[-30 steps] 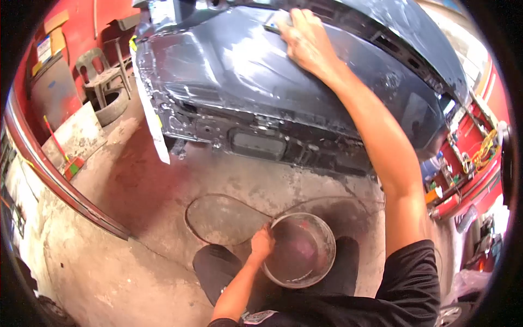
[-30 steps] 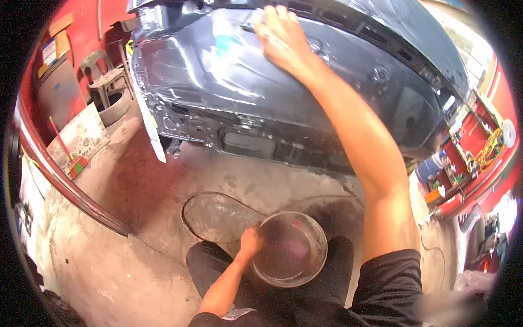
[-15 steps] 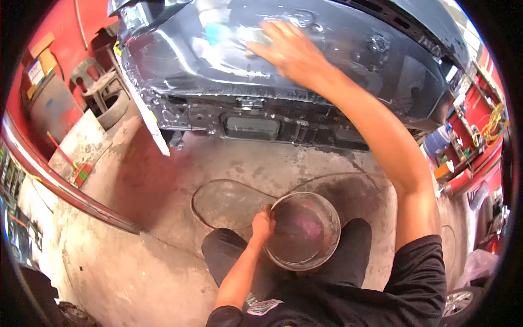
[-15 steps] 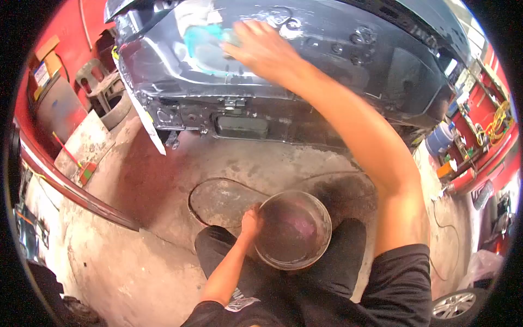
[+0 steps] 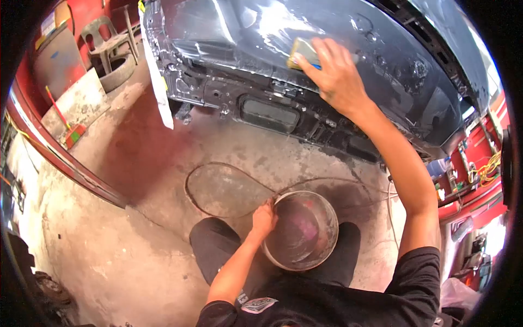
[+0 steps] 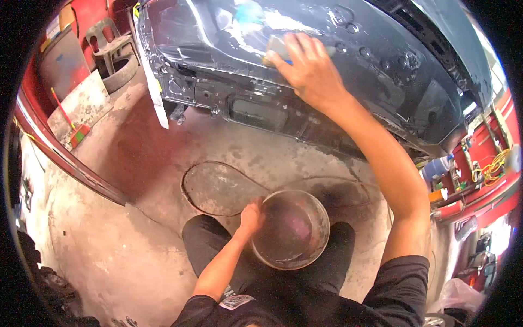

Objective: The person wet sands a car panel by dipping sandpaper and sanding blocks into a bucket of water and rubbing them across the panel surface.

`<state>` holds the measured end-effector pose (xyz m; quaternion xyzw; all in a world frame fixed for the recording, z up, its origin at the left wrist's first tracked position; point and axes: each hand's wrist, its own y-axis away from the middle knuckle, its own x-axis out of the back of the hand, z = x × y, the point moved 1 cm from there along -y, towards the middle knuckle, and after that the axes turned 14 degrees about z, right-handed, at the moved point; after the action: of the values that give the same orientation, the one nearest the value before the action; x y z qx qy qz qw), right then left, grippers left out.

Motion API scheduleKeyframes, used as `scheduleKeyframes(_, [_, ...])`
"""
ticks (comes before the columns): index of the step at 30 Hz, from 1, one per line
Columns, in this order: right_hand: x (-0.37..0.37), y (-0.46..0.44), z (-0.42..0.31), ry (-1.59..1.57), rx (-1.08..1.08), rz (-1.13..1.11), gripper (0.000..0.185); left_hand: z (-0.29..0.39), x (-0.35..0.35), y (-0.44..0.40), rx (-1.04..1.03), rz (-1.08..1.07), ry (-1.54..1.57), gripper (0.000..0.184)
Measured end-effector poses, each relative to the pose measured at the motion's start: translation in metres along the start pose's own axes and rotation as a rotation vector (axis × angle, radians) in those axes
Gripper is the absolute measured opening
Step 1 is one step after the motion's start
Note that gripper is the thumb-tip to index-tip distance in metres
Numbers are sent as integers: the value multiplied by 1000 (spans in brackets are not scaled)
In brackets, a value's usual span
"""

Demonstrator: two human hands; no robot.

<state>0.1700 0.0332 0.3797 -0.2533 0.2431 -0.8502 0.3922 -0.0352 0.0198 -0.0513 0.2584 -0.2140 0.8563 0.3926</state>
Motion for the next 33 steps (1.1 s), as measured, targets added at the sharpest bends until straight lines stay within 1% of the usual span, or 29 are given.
scheduleKeyframes(2, [-5,-3,0,15,20,-16,48,3,2,-3,-26,-19,-2,36])
scheduleKeyframes(3, [-18,-20,-3,-22,10,7,46,6,7,0,-38,-37,-11,36])
scheduleKeyframes(6, [-56,-66,-6,-15,48,14,44,13,17,-2,10,-114,-66,39])
scheduleKeyframes(7, [-50,-65,-5,9,59,-2,47,10,14,-2,8,-95,-57,37])
scheduleKeyframes(9, [-24,-33,2,9,69,-51,48,2,3,-2,5,-56,-25,35])
scheduleKeyframes(10, [-9,-15,5,6,82,-72,48,1,4,-4,9,-76,-30,33])
scheduleKeyframes(11, [5,-2,5,-21,47,-93,52,2,6,-4,16,-98,-32,32])
scheduleKeyframes(12, [1,-8,3,-21,76,-93,53,5,7,-2,29,-118,-32,30])
scheduleKeyframes(14, [-10,-25,3,-6,110,-78,54,11,11,-3,47,-83,4,30])
scheduleKeyframes(15, [-29,-43,4,0,111,-86,55,14,12,-5,50,-70,15,31])
scheduleKeyframes(18, [-50,-72,-2,-38,97,1,76,12,15,-6,18,-86,-20,34])
scheduleKeyframes(19, [-43,-62,1,-7,84,-8,55,10,15,-4,7,-89,-41,34])
scheduleKeyframes(21, [-12,-30,-1,4,78,-81,55,10,12,-9,-16,-74,-60,35])
scheduleKeyframes(23, [1,-9,-5,-7,33,-79,56,8,10,-15,-35,-125,-81,35])
scheduleKeyframes(24, [0,-10,-5,-14,8,-77,56,8,8,-17,-44,-150,-95,37])
scheduleKeyframes(27, [-40,-63,-8,-9,31,-62,58,9,-9,-28,-107,-73,-155,38])
scheduleKeyframes(30, [-56,-89,-9,-75,-24,-41,60,12,-4,-33,-110,-140,-121,40])
scheduleKeyframes(33, [-29,-52,-10,-58,-36,-117,65,6,1,-32,-128,-155,52,40])
